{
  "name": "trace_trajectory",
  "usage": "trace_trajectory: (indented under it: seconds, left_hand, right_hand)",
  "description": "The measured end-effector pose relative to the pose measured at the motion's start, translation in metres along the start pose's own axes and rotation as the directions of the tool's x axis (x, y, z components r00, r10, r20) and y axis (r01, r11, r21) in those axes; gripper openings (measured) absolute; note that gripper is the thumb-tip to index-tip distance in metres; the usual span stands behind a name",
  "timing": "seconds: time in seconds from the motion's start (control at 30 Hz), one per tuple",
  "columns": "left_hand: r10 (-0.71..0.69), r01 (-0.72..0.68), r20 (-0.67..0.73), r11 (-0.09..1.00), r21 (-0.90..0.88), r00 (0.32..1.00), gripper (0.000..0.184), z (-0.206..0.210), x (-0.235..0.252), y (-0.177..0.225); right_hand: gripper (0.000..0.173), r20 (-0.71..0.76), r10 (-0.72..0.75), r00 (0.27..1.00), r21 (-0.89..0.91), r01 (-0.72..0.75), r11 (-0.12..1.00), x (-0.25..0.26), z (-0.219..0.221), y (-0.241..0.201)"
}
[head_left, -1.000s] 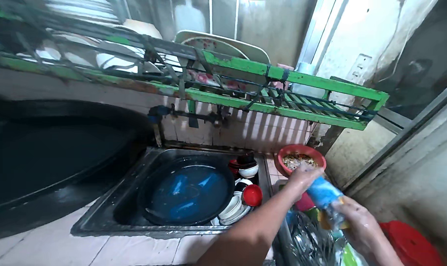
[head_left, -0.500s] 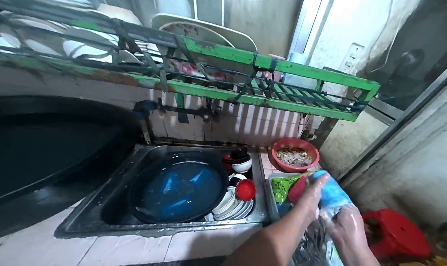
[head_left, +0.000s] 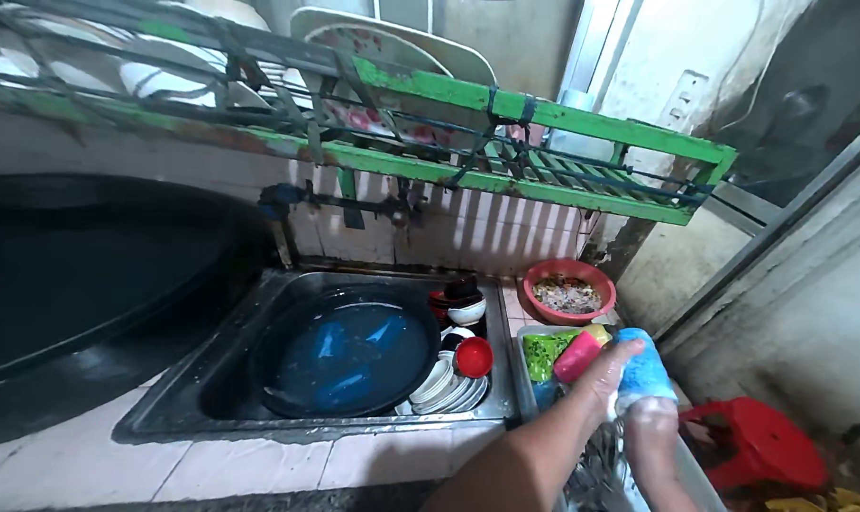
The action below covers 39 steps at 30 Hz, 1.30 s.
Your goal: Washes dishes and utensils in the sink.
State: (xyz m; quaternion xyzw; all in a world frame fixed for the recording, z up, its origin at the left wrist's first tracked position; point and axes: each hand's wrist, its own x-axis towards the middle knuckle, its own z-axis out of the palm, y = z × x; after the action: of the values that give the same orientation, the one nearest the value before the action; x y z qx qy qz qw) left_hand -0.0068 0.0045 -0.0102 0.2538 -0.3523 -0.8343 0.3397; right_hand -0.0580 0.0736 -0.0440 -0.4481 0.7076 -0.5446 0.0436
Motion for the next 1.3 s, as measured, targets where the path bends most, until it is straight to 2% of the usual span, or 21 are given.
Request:
trace_trajectory:
  seconds: [0.07,0.1,0.13,0.2,0.23,0.27,0.3,0.37,0.43,0.47,0.53,0.6,0.67,0.77,0.83,0.9,0.97,1.03,1.13,1.23,1.3]
  left_hand:
    - [0.055,-0.043,-0.156,0.996,0.077,0.986,0.062,0.012,0.002,-0.01]
    - [0.071,-0.049,-0.222,0.993,0.107,0.973,0.067,0.016,0.002,-0.016]
    - [0.078,-0.051,-0.238,0.991,0.12,0.968,0.07,0.018,0.001,-0.017]
    - [0.051,-0.038,-0.134,0.994,0.105,0.99,0.069,0.009,-0.002,-0.013]
    - [0.014,-0.009,-0.062,0.998,0.069,0.998,0.066,0.003,-0.003,-0.01]
    - [-0.009,0.009,-0.007,0.999,0.031,1.0,0.059,-0.001,-0.003,-0.006]
    - [-0.026,0.026,0.027,1.0,0.012,0.999,0.055,-0.002,-0.004,-0.002]
    - [-0.002,0.002,0.009,0.999,0.035,1.0,0.05,0.004,-0.007,0.001]
    - [0.029,-0.016,-0.152,0.996,0.086,0.988,0.061,0.017,-0.006,-0.008]
    - [0.031,-0.01,-0.211,0.995,0.097,0.977,0.065,0.022,-0.007,-0.012]
    - [0.029,-0.005,-0.232,0.995,0.102,0.972,0.065,0.02,-0.007,-0.011]
    - [0.024,-0.004,-0.213,0.995,0.095,0.977,0.064,0.009,-0.001,-0.005]
    - [0.062,-0.049,-0.244,0.997,0.06,0.968,0.067,0.001,0.012,0.012]
    - [0.177,-0.143,-0.214,0.976,0.164,0.961,0.075,-0.014,0.021,0.039]
    - [0.28,-0.186,-0.135,0.861,0.474,0.95,0.074,-0.024,0.018,0.053]
    - [0.335,-0.173,-0.002,0.494,0.852,0.942,0.07,-0.02,0.004,0.054]
    - [0.263,-0.202,0.165,0.119,0.972,0.951,0.06,0.002,-0.017,0.042]
    - [0.161,-0.296,0.303,-0.063,0.953,0.939,0.054,0.022,-0.031,0.029]
    - [0.126,-0.382,0.402,-0.158,0.911,0.907,0.054,0.025,-0.031,0.019]
    - [0.12,-0.303,0.322,-0.151,0.941,0.939,0.041,0.012,-0.017,0.028]
    - [0.093,-0.268,0.286,-0.165,0.949,0.954,0.033,0.007,-0.017,0.035]
  right_hand:
    - [0.044,0.211,-0.227,0.951,-0.29,0.283,0.914,0.007,-0.01,0.039]
    - [0.05,0.251,-0.213,0.944,-0.313,0.288,0.905,0.009,-0.013,0.047]
    - [0.052,0.231,-0.156,0.961,-0.242,0.212,0.947,0.01,-0.015,0.042]
    - [0.034,0.074,0.089,0.993,0.163,-0.1,0.982,0.008,-0.015,0.006]
    - [0.017,0.029,0.249,0.968,0.408,-0.239,0.881,0.007,-0.011,-0.014]
    - [0.013,0.035,0.352,0.935,0.548,-0.312,0.776,0.006,-0.008,-0.029]
    - [0.013,0.01,0.334,0.942,0.514,-0.292,0.807,0.004,-0.005,-0.032]
    - [0.03,0.053,0.036,0.998,0.026,-0.038,0.999,-0.002,-0.01,-0.007]
    - [0.04,0.332,-0.104,0.938,-0.404,0.241,0.882,0.003,-0.024,0.02]
    - [0.04,0.357,-0.138,0.924,-0.436,0.295,0.85,0.004,-0.026,0.031]
    - [0.035,0.246,-0.108,0.963,-0.276,0.177,0.945,0.003,-0.024,0.022]
    - [0.021,0.086,0.17,0.982,0.076,-0.177,0.981,-0.002,-0.018,-0.001]
    - [0.038,0.18,0.287,0.941,0.379,-0.335,0.863,-0.001,-0.024,-0.012]
    - [0.049,0.269,0.261,0.927,0.45,-0.36,0.817,0.0,-0.05,0.001]
    - [0.048,0.197,0.181,0.964,0.477,-0.256,0.841,0.008,-0.071,0.007]
    - [0.048,0.087,0.095,0.992,0.439,-0.124,0.89,0.019,-0.083,-0.003]
    - [0.055,0.054,0.098,0.994,0.3,-0.11,0.948,0.032,-0.081,-0.019]
    - [0.06,0.091,0.193,0.977,0.231,-0.209,0.95,0.049,-0.072,-0.025]
    - [0.047,0.115,0.289,0.951,0.279,-0.31,0.909,0.066,-0.065,-0.015]
    - [0.056,0.045,0.119,0.992,0.077,-0.123,0.989,0.038,-0.053,-0.024]
    - [0.059,0.003,0.031,1.0,0.07,-0.031,0.997,0.023,-0.042,-0.027]
